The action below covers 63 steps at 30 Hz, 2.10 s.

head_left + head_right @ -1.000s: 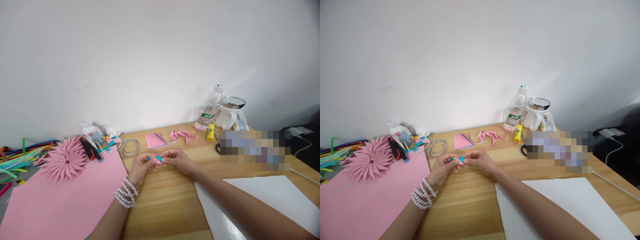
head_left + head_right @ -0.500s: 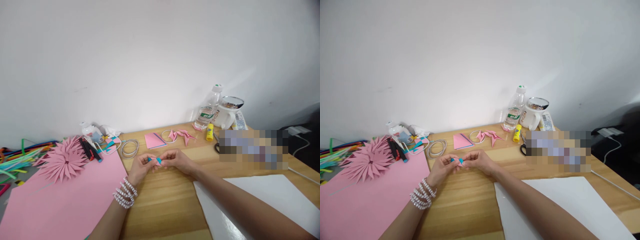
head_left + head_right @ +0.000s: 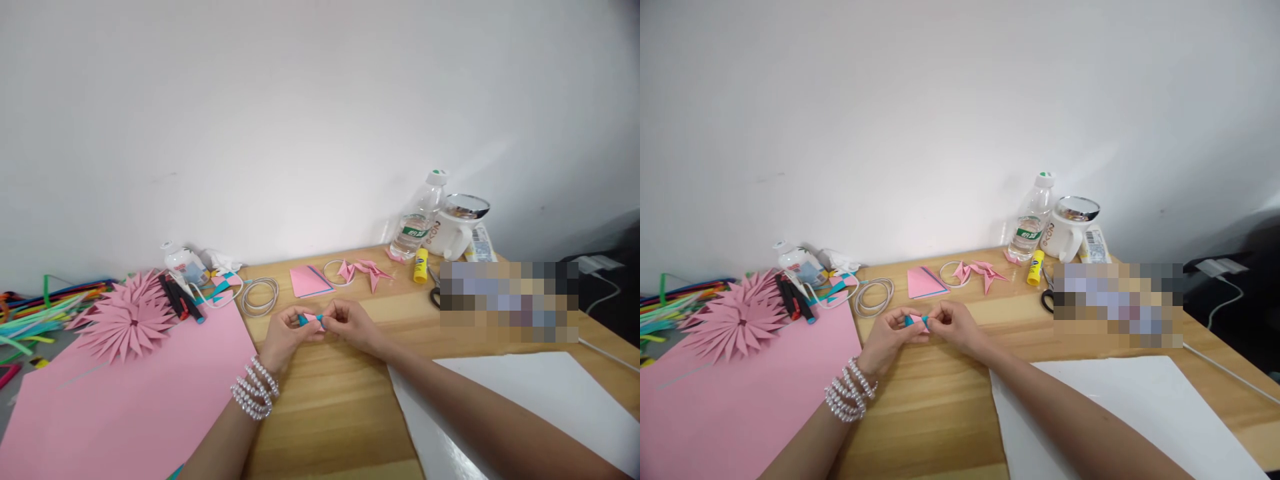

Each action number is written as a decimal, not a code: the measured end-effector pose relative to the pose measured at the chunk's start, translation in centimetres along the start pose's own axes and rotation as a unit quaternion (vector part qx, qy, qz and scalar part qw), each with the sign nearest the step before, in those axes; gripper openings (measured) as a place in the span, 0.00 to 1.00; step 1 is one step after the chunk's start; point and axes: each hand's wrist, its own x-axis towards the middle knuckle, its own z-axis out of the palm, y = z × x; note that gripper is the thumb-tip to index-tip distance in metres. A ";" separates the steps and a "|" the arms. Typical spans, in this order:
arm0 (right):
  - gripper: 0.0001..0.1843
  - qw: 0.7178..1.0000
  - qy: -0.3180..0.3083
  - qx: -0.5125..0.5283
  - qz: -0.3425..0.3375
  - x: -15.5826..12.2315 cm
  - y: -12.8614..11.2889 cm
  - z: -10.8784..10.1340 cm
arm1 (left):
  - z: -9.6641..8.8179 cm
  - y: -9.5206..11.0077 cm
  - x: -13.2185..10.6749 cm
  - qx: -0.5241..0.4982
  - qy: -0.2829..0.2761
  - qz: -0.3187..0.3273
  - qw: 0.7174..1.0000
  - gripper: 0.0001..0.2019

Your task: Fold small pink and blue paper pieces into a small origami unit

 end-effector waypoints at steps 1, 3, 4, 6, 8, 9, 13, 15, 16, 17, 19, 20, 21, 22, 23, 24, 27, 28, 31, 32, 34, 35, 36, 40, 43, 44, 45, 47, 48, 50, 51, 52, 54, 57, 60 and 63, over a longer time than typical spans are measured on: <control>0.09 1.000 0.003 -0.002 -0.004 0.0 0.0 0.1 | 0.1 -0.1 0.0 -0.005 0.008 -0.001 1.000 0.17; 0.09 1.000 0.001 0.000 -0.006 -0.1 -0.1 0.1 | 0.3 -0.2 0.0 0.007 0.021 0.006 1.000 0.19; 0.10 1.000 -0.004 0.003 -0.005 -0.1 -0.1 0.1 | 0.4 -0.3 0.0 0.018 0.024 0.014 0.999 0.19; 0.11 1.000 -0.021 0.015 -0.003 -0.1 -0.3 0.1 | 0.5 -0.3 0.0 0.043 0.032 0.036 0.998 0.19; 0.12 0.998 -0.045 0.034 -0.006 -0.1 -0.4 0.1 | 0.5 -0.3 0.0 0.066 0.040 0.059 0.995 0.19; 0.13 0.998 -0.053 0.040 -0.010 0.0 -0.5 0.1 | 0.5 -0.3 0.0 0.076 0.041 0.068 0.994 0.20; 0.15 0.998 -0.045 0.032 -0.016 -0.1 -0.5 0.1 | 0.6 -0.3 -0.1 0.080 0.031 0.072 0.994 0.21; 0.16 0.999 -0.039 0.024 -0.015 -0.2 -0.5 0.1 | 0.7 -0.3 -0.2 0.083 0.036 0.063 0.994 0.19; 0.16 0.999 -0.040 0.023 -0.016 -0.2 -0.4 0.1 | 0.7 -0.3 -0.3 0.088 0.041 0.061 0.993 0.18; 0.17 0.999 -0.042 0.023 -0.017 -0.2 -0.4 0.1 | 0.8 -0.3 -0.3 0.095 0.045 0.061 0.993 0.17; 0.17 0.998 -0.051 0.024 -0.016 -0.2 -0.4 0.1 | 0.7 -0.3 -0.3 0.108 0.043 0.067 0.991 0.15; 0.18 0.998 -0.058 0.022 -0.015 -0.2 -0.4 0.0 | 0.7 -0.2 -0.3 0.112 0.039 0.069 0.991 0.14; 0.18 0.998 -0.065 0.021 -0.013 -0.2 -0.5 0.0 | 0.6 -0.2 -0.3 0.116 0.034 0.071 0.990 0.13; 0.18 0.997 -0.070 0.019 -0.013 -0.2 -0.6 0.0 | 0.6 -0.2 -0.3 0.117 0.030 0.071 0.990 0.13; 0.18 0.997 -0.073 0.018 -0.013 -0.2 -0.6 0.0 | 0.6 -0.2 -0.3 0.115 0.028 0.070 0.991 0.13; 0.18 0.997 -0.072 0.020 -0.013 -0.2 -0.7 0.0 | 0.6 -0.2 -0.3 0.109 0.030 0.067 0.991 0.13; 0.18 0.997 -0.059 0.038 -0.011 -0.2 -0.8 0.0 | 0.9 -0.2 -0.4 0.069 0.047 0.051 0.995 0.14; 0.18 0.997 -0.055 0.046 -0.010 -0.2 -0.8 0.0 | 1.0 -0.2 -0.4 0.057 0.053 0.047 0.996 0.14; 0.18 0.997 -0.055 0.053 -0.004 -0.2 -0.8 -0.1 | 1.0 -0.3 -0.4 0.045 0.055 0.045 0.996 0.14; 0.18 0.997 -0.061 0.047 -0.003 -0.2 -0.8 -0.2 | 0.9 -0.4 -0.4 0.047 0.046 0.045 0.997 0.15; 0.18 0.996 -0.084 0.029 -0.006 -0.2 -0.8 -0.4 | 0.5 -0.3 -0.3 0.054 0.018 0.037 0.998 0.15; 0.18 0.995 -0.095 0.022 -0.008 -0.2 -0.8 -0.4 | 0.4 -0.3 -0.3 0.057 0.003 0.031 0.998 0.15; 0.18 0.995 -0.100 0.016 -0.010 -0.2 -0.8 -0.4 | 0.2 -0.2 -0.2 0.060 -0.007 0.027 0.998 0.16; 0.18 0.997 -0.068 0.027 -0.004 -0.2 -0.8 0.0 | 0.4 0.0 -0.2 0.064 0.021 0.035 0.997 0.16; 0.18 0.998 -0.047 0.039 -0.009 -0.2 -0.7 0.2 | 0.8 -0.1 -0.3 0.059 0.061 0.049 0.995 0.16; 0.18 0.998 -0.047 0.035 -0.013 -0.2 -0.6 0.2 | 0.8 -0.2 -0.3 0.058 0.063 0.049 0.995 0.16; 0.18 0.998 -0.049 0.027 -0.017 -0.2 -0.6 0.1 | 0.8 -0.2 -0.2 0.056 0.058 0.048 0.996 0.15; 0.17 0.998 -0.061 0.003 -0.029 -0.2 -0.6 -0.1 | 0.5 -0.3 -0.2 0.052 0.028 0.038 0.998 0.15; 0.17 0.997 -0.069 -0.010 -0.037 -0.2 -0.6 -0.2 | 0.3 -0.2 -0.1 0.053 0.010 0.033 0.998 0.15; 0.16 0.995 -0.086 -0.030 -0.049 -0.2 -0.5 -0.4 | 0.0 -0.1 -0.1 0.064 -0.011 0.029 0.997 0.15; 0.16 0.994 -0.091 -0.035 -0.052 -0.2 -0.5 -0.4 | 0.0 0.0 -0.1 0.069 -0.013 0.028 0.997 0.15; 0.16 0.994 -0.091 -0.036 -0.053 -0.2 -0.5 -0.4 | 0.1 0.0 -0.1 0.070 -0.008 0.028 0.997 0.15; 0.15 0.995 -0.075 -0.027 -0.053 -0.2 -0.5 -0.2 | 0.3 0.0 -0.2 0.053 0.013 0.031 0.998 0.16; 0.15 0.998 -0.042 -0.003 -0.052 -0.1 -0.4 0.2 | 0.6 -0.1 -0.3 0.016 0.051 0.039 0.998 0.16; 0.16 0.998 -0.048 0.006 -0.046 0.0 -0.2 0.2 | 0.6 -0.3 -0.2 0.015 0.053 0.038 0.998 0.16; 0.16 0.997 -0.062 -0.007 -0.045 0.1 0.0 0.0 | 0.4 -0.4 -0.1 0.020 0.043 0.039 0.998 0.17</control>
